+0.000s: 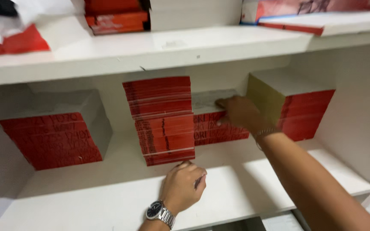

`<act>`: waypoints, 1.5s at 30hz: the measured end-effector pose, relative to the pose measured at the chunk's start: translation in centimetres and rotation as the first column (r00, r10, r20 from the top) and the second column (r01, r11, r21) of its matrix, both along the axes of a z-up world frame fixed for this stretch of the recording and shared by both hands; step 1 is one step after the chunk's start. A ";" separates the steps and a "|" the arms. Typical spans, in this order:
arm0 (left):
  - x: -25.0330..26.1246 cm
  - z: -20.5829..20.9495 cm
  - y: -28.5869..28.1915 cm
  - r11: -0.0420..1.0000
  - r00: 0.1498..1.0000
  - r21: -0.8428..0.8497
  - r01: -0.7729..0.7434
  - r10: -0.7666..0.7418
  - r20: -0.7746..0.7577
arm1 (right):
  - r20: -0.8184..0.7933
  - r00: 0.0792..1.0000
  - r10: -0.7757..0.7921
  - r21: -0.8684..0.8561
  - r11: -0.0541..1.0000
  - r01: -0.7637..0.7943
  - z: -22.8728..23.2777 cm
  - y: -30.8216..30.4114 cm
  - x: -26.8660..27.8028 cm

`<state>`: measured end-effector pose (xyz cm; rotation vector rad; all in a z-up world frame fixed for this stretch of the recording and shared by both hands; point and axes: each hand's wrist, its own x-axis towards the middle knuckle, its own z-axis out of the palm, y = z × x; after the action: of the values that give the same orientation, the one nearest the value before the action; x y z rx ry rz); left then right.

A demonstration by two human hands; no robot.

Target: The person organizes stacks of red and white paper files on a white shelf. They repeatedly pick up files, flip through them, and place them back into neat piles, occasionally moving stacks to different positions on the shelf.

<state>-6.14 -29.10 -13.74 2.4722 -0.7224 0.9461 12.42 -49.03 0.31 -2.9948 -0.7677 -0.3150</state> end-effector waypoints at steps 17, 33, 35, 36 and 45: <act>0.1 -0.3 0.2 0.998 0.996 -0.030 -0.054 0.052 -0.078 | 0.130 0.985 0.112 -0.376 0.925 -0.055 0.9 0.3 -0.6; -1.1 4.8 -4.7 0.798 0.718 -0.501 -0.334 -0.130 -0.684 | 0.453 0.841 0.297 -0.365 0.922 -0.129 -3.7 -5.6 -7.9; -0.4 6.6 -7.7 0.653 0.701 -0.677 -0.339 -0.305 -0.645 | 0.536 0.783 0.317 -0.376 0.919 -0.115 -5.0 -6.2 -8.1; 0.0 7.5 -9.1 0.471 0.686 -0.810 -0.349 -0.461 -0.563 | 0.615 0.714 0.334 -0.382 0.919 -0.102 -5.7 -6.5 -8.2; 4.5 5.7 -13.9 -0.068 0.864 -0.962 -0.265 -0.460 -0.205 | 0.617 0.784 0.067 0.146 0.969 -0.197 -9.7 -8.6 -12.8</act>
<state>-1.60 -43.00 -8.01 1.0129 0.1328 0.3509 -0.43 -57.62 -9.38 -2.6114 -0.9023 -1.3113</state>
